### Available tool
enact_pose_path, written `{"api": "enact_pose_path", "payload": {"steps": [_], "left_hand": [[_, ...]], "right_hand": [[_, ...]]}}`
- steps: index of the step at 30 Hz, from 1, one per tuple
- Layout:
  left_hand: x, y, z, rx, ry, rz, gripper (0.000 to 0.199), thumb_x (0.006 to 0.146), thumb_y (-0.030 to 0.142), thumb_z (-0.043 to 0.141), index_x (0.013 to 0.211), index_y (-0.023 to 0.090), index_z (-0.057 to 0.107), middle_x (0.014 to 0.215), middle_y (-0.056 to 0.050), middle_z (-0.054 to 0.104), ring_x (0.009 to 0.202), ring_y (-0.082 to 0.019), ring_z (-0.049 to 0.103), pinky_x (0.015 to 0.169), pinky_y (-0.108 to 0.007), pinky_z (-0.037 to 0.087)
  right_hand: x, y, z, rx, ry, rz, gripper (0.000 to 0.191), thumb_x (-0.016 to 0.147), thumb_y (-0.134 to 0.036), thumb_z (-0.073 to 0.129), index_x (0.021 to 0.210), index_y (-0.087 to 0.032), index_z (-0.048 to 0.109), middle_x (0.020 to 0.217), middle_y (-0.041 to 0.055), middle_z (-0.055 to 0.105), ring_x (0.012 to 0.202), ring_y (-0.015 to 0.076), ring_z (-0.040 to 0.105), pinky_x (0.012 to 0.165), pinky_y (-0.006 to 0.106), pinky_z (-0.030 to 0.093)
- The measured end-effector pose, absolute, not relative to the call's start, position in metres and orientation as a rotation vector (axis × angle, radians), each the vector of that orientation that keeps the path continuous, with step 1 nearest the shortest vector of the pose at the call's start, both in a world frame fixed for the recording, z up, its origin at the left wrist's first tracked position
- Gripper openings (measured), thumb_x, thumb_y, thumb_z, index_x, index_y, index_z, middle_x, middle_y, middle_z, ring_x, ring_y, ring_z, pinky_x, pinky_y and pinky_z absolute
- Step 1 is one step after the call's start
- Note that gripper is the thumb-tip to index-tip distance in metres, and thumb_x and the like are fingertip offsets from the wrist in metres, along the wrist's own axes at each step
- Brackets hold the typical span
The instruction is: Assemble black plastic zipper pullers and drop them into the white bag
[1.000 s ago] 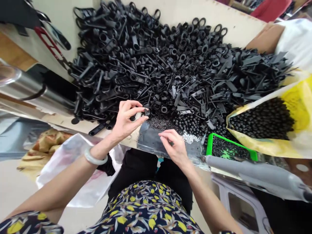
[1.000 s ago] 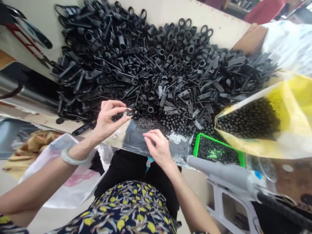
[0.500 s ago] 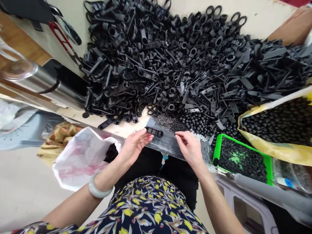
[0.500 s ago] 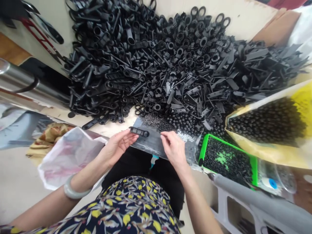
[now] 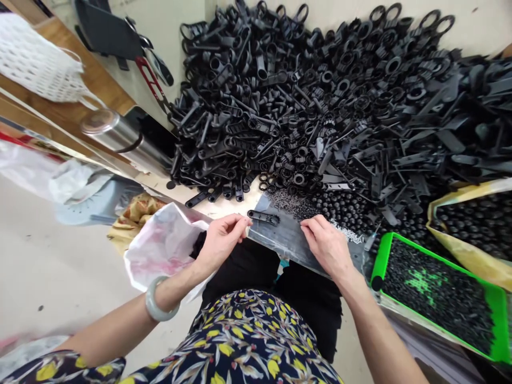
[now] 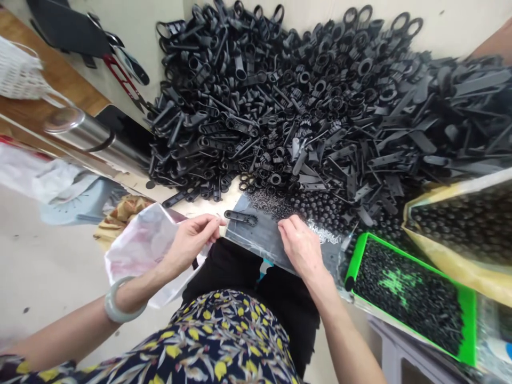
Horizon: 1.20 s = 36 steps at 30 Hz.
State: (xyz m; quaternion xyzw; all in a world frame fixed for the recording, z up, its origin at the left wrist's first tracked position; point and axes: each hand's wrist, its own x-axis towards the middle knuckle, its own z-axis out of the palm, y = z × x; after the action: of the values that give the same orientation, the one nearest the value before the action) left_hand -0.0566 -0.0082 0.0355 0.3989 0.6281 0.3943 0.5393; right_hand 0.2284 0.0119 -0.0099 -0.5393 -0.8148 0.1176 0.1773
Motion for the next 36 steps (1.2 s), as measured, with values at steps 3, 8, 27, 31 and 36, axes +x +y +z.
{"api": "enact_pose_path", "payload": {"steps": [3, 8, 27, 31, 36], "left_hand": [[-0.046, -0.003, 0.043, 1.131, 1.470, 0.973, 0.028, 0.089, 0.046, 0.073, 0.089, 0.018, 0.078, 0.068, 0.001, 0.065, 0.061, -0.011, 0.057, 0.060, -0.022, 0.047], [-0.006, -0.012, 0.030, 0.841, 1.084, 0.676, 0.038, 0.089, 0.054, 0.070, 0.095, 0.016, 0.075, 0.077, -0.004, 0.072, 0.056, -0.010, 0.056, 0.052, -0.021, 0.040], [0.005, 0.062, 0.008, 2.632, 1.425, 0.322, 0.024, 0.103, 0.022, 0.053, 0.087, 0.017, 0.070, 0.090, -0.009, 0.068, 0.088, -0.025, 0.060, 0.081, -0.040, 0.043], [0.004, 0.061, 0.008, 2.557, 1.444, 0.332, 0.019, 0.101, 0.023, 0.058, 0.089, 0.018, 0.073, 0.090, -0.008, 0.069, 0.092, -0.026, 0.062, 0.082, -0.041, 0.043], [0.004, 0.069, 0.008, 2.435, 1.453, 0.320, 0.014, 0.096, 0.023, 0.065, 0.088, 0.020, 0.076, 0.087, -0.006, 0.071, 0.089, -0.025, 0.066, 0.080, -0.039, 0.045]], "right_hand": [[0.222, 0.009, -0.001, -1.438, -2.147, 0.549, 0.021, 0.108, -0.032, 0.053, 0.105, -0.024, 0.072, 0.100, 0.0044, 0.071, 0.084, 0.0176, 0.067, 0.074, 0.032, 0.051], [0.203, -0.009, 0.007, -1.263, -1.753, 1.010, 0.014, 0.101, -0.034, 0.066, 0.101, -0.026, 0.077, 0.101, 0.0047, 0.070, 0.079, 0.0160, 0.064, 0.066, 0.030, 0.051], [0.207, 0.003, -0.005, -1.312, -0.553, 1.624, 0.033, 0.070, -0.039, 0.096, 0.093, -0.020, 0.082, 0.089, 0.0058, 0.082, 0.070, 0.0123, 0.073, 0.064, 0.021, 0.062], [0.208, 0.003, -0.008, -1.302, -0.522, 1.646, 0.033, 0.070, -0.037, 0.096, 0.095, -0.020, 0.082, 0.091, 0.0064, 0.082, 0.072, 0.0121, 0.075, 0.068, 0.020, 0.064], [0.203, -0.001, -0.010, -1.285, -0.591, 1.605, 0.032, 0.070, -0.037, 0.097, 0.094, -0.021, 0.082, 0.090, 0.0058, 0.083, 0.074, 0.0125, 0.076, 0.071, 0.020, 0.064]]}}
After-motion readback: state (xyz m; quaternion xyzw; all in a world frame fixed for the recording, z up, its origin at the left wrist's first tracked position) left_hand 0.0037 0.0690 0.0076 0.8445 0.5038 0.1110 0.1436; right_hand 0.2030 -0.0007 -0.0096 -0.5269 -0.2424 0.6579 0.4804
